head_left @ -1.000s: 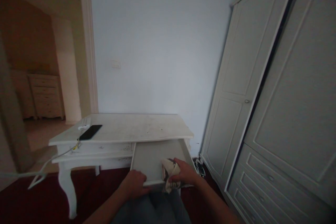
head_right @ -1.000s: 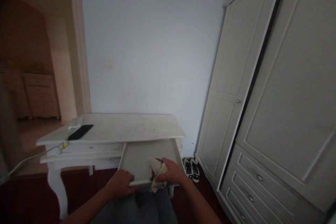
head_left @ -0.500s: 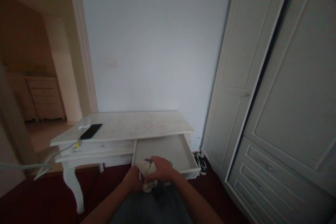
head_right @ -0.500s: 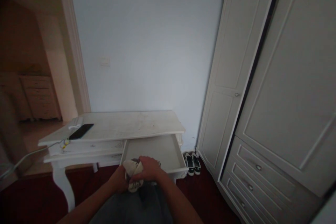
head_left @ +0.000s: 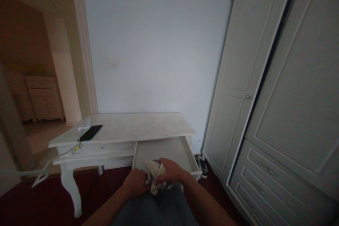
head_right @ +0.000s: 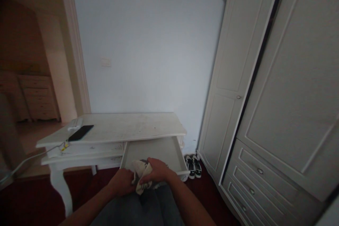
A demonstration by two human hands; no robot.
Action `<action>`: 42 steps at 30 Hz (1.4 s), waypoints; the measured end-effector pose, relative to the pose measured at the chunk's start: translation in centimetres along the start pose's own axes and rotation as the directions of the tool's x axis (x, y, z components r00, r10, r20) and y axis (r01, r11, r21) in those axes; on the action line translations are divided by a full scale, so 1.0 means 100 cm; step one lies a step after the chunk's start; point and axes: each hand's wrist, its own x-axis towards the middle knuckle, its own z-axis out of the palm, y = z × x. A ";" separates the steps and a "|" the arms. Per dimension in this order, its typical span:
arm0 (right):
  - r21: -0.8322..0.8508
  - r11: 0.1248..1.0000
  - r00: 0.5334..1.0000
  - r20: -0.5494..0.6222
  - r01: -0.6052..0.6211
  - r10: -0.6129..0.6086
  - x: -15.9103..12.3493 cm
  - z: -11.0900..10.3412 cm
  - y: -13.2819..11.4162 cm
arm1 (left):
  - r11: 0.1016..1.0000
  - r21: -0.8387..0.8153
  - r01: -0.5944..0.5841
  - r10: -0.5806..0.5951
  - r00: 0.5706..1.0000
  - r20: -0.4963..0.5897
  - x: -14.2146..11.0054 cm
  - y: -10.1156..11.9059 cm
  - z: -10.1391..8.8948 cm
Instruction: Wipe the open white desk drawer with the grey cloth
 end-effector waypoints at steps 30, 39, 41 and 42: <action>-0.011 0.995 0.988 -0.124 -0.097 0.095 -0.013 0.004 0.002 | 0.974 -0.182 -0.132 0.065 0.940 -0.335 -0.007 -0.024 0.027; -0.151 0.956 0.938 -0.208 0.250 -0.278 0.054 0.091 -0.089 | 0.982 0.134 -0.134 0.179 0.884 -0.432 -0.053 -0.014 -0.003; -0.165 0.947 0.937 -0.177 0.275 -0.302 0.050 0.085 -0.079 | 0.990 0.125 -0.061 0.105 0.918 -0.382 -0.045 -0.017 -0.007; -0.156 0.955 0.946 -0.167 0.251 -0.276 0.043 0.079 -0.068 | 0.994 0.108 -0.025 0.063 0.928 -0.367 -0.040 -0.019 -0.007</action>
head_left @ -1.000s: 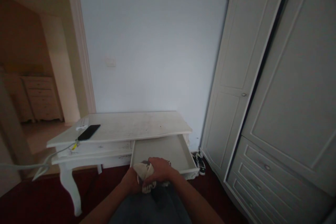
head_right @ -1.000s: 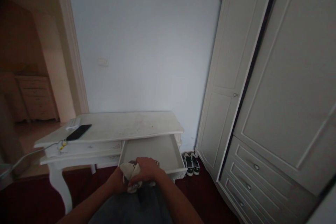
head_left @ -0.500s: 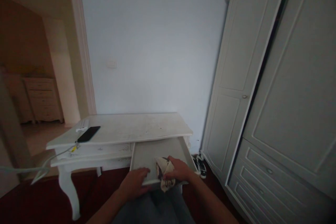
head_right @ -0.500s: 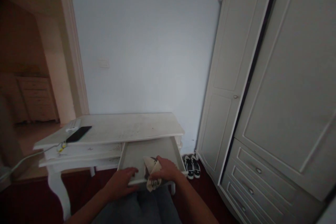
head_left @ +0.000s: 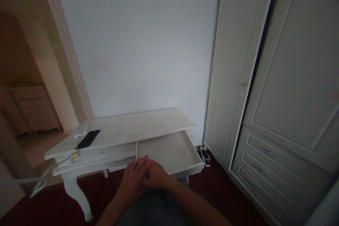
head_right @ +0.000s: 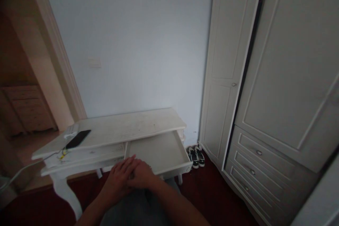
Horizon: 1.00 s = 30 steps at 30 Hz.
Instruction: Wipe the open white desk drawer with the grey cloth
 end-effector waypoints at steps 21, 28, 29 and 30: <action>-0.340 0.882 0.929 0.056 -0.326 0.365 -0.120 -0.078 0.101 | 0.731 -0.385 0.564 -0.651 0.745 -0.145 0.074 -0.062 0.012; -0.353 0.874 0.928 0.039 -0.333 0.369 -0.122 -0.077 0.099 | 0.538 -0.696 0.476 -0.737 0.666 -0.115 0.070 -0.065 0.031; -0.354 0.876 0.930 0.039 -0.328 0.365 -0.122 -0.077 0.099 | 0.473 -0.748 0.465 -0.749 0.659 -0.065 0.057 -0.065 0.035; -0.355 0.877 0.932 0.039 -0.325 0.361 -0.122 -0.077 0.100 | 0.389 -0.794 0.466 -0.766 0.643 0.002 0.043 -0.065 0.039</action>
